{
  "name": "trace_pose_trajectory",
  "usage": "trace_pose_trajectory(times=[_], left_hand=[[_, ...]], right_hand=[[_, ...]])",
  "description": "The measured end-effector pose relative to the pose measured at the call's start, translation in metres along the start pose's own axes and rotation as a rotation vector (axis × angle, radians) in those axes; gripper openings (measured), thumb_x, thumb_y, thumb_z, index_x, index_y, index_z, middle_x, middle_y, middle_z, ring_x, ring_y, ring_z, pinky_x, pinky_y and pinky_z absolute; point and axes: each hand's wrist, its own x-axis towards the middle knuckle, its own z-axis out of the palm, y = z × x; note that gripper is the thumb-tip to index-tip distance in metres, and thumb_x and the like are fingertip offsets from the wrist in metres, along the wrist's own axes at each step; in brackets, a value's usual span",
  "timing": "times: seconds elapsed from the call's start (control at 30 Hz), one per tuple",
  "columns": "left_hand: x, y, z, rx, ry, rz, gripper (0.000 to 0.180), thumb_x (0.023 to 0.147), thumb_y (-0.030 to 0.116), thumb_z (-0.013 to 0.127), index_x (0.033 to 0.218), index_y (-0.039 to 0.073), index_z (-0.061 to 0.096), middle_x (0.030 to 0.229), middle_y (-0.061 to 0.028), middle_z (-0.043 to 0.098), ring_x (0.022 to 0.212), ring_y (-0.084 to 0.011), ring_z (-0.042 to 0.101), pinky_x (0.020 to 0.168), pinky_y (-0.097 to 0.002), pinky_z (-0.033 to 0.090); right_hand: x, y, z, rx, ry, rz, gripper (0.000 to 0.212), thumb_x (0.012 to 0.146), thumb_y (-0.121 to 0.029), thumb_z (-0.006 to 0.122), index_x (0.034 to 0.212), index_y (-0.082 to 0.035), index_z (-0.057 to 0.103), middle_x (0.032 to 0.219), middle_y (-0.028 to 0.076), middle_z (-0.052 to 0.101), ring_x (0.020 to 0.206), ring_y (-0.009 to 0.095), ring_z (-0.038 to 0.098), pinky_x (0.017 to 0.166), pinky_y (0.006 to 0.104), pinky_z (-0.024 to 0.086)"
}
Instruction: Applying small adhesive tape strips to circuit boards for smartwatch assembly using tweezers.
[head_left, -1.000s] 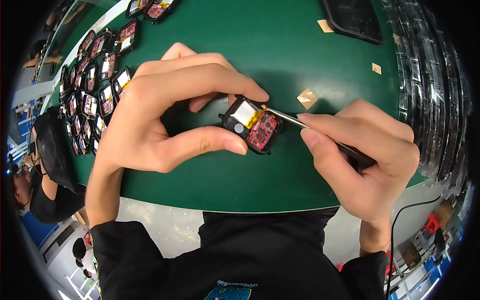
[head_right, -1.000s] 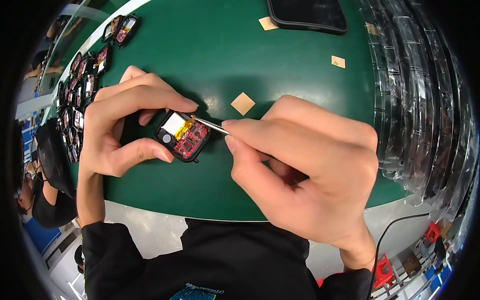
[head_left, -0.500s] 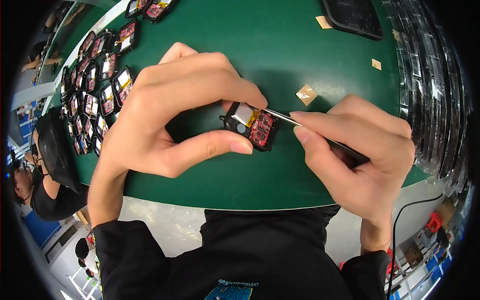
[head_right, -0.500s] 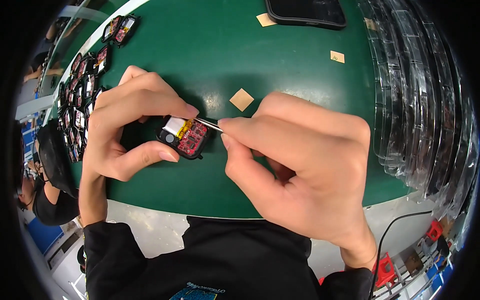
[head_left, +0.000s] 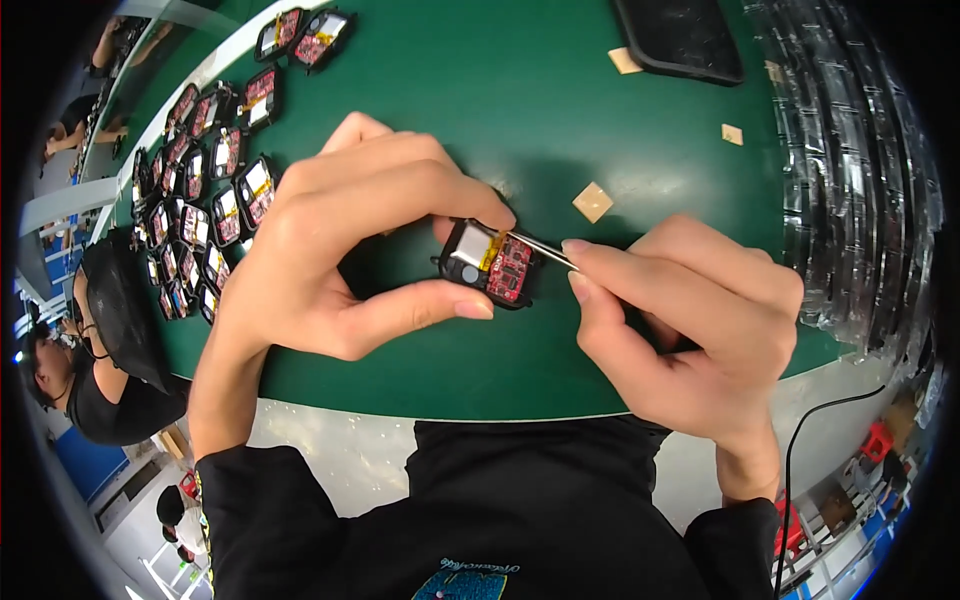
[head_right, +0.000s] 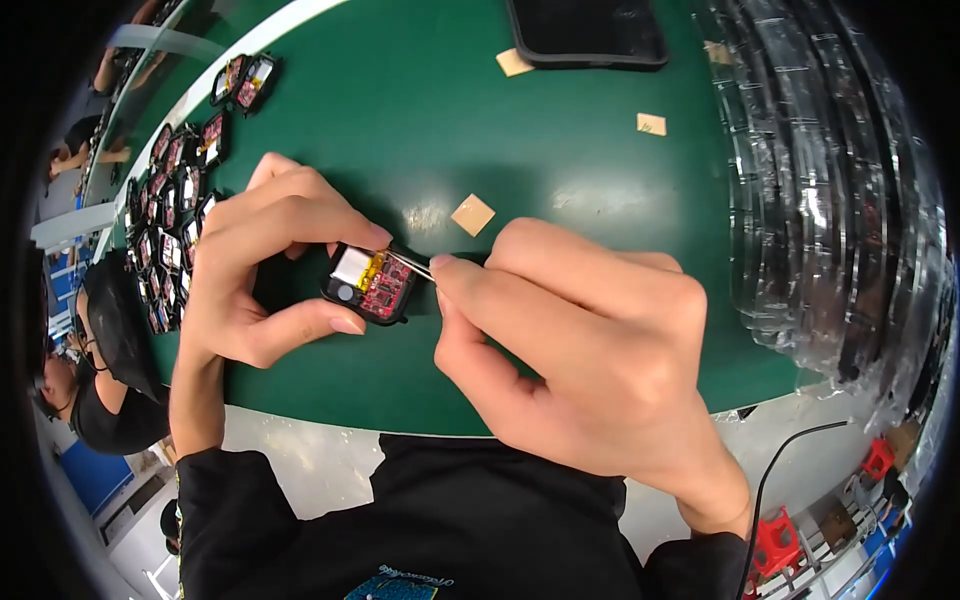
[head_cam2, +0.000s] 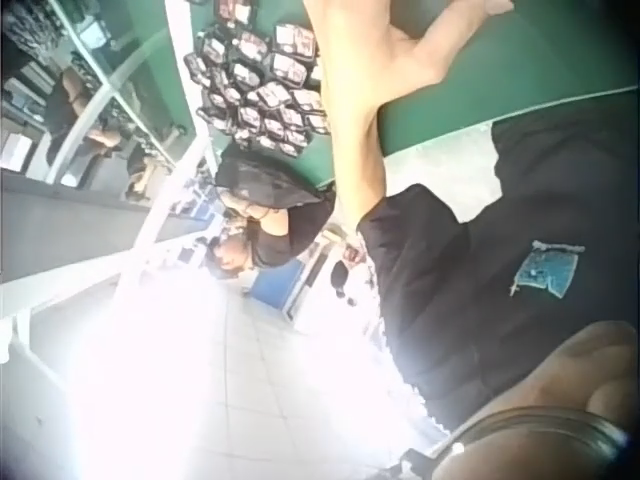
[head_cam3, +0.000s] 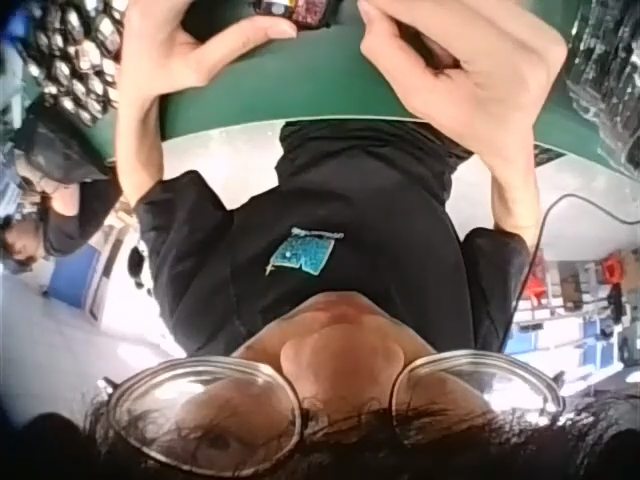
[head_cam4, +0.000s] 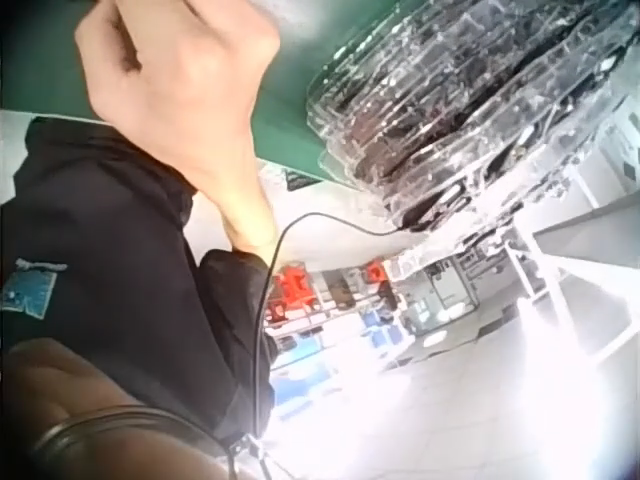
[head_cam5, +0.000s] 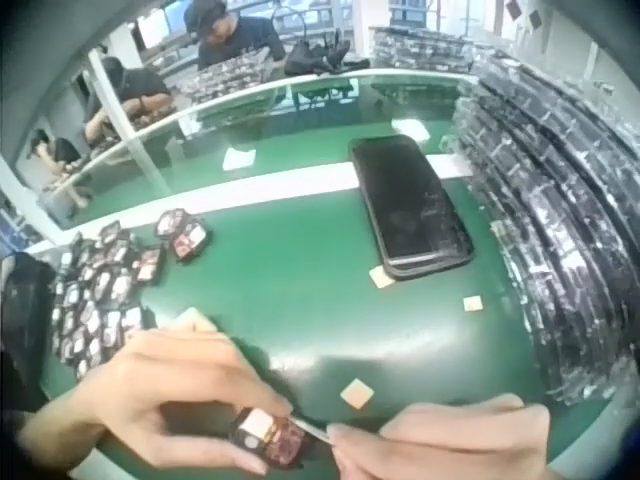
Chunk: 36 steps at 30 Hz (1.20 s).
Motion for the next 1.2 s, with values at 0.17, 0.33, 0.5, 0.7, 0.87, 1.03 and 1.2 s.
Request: trace_pose_trajectory(times=[0.17,0.33,0.5,0.7,0.87,1.03,1.2], left_hand=[[0.003,0.01,-0.003,0.08,0.037,-0.066,0.061,0.067,0.03,0.102,0.117,0.002,0.08,0.084,-0.0015,0.067,0.07,-0.0173,0.056,0.078,-0.0346,0.043],[0.008,0.009,0.007,0.116,0.048,0.01,0.054,0.075,0.031,0.1,0.119,0.007,0.079,0.09,-0.0028,0.069,0.084,-0.0225,0.066,0.084,-0.0375,0.045],[-0.001,0.02,0.007,0.152,0.04,-0.057,0.053,0.068,0.025,0.102,0.113,0.007,0.08,0.087,-0.0021,0.072,0.079,-0.0219,0.064,0.084,-0.038,0.046],[0.005,0.026,0.001,-0.076,0.161,-0.222,0.053,0.067,0.019,0.102,0.112,0.005,0.08,0.084,-0.0031,0.068,0.07,-0.0138,0.057,0.067,-0.0292,0.044],[0.086,0.059,-0.037,-0.18,0.242,0.129,0.055,0.068,0.022,0.102,0.115,0.004,0.08,0.096,-0.0065,0.076,0.073,-0.0125,0.059,0.065,-0.0274,0.045],[0.233,0.14,-0.025,-0.075,-0.019,0.368,0.049,0.083,0.025,0.096,0.124,0.004,0.079,0.115,-0.0088,0.074,0.106,-0.0183,0.068,0.088,-0.0328,0.053],[0.309,0.139,0.014,0.081,-0.026,0.533,0.046,0.089,0.023,0.09,0.128,0.001,0.078,0.125,-0.0164,0.076,0.117,-0.0359,0.069,0.105,-0.0469,0.054]], right_hand=[[0.004,-0.004,-0.009,0.031,0.151,0.079,0.025,0.079,0.007,0.086,0.103,0.001,0.086,0.07,0.001,0.066,0.05,0.003,0.047,0.046,0.0229,0.032],[0.0,-0.001,-0.01,0.059,0.266,0.064,0.023,0.083,0.002,0.086,0.106,-0.002,0.086,0.07,0.001,0.064,0.048,0.007,0.048,0.045,0.0271,0.037],[-0.008,0.002,0.0,0.174,0.303,0.017,0.025,0.085,0.002,0.084,0.109,0.001,0.083,0.076,0.006,0.065,0.054,0.016,0.057,0.049,0.032,0.046],[-0.011,0.001,-0.001,0.238,0.372,0.005,0.02,0.088,0.0,0.081,0.108,0.004,0.082,0.077,0.009,0.066,0.055,0.019,0.06,0.051,0.0341,0.048],[-0.01,0.003,-0.003,0.213,0.322,0.05,0.017,0.09,-0.005,0.08,0.105,0.003,0.083,0.08,0.012,0.07,0.062,0.026,0.068,0.057,0.0389,0.054],[-0.012,0.01,-0.007,0.193,0.322,0.039,0.017,0.09,-0.008,0.08,0.104,0.002,0.083,0.085,0.014,0.073,0.071,0.035,0.074,0.066,0.0442,0.06],[-0.01,0.003,-0.002,0.202,0.275,0.055,0.018,0.092,-0.01,0.079,0.103,0.003,0.082,0.088,0.017,0.074,0.073,0.037,0.075,0.069,0.0448,0.061]])
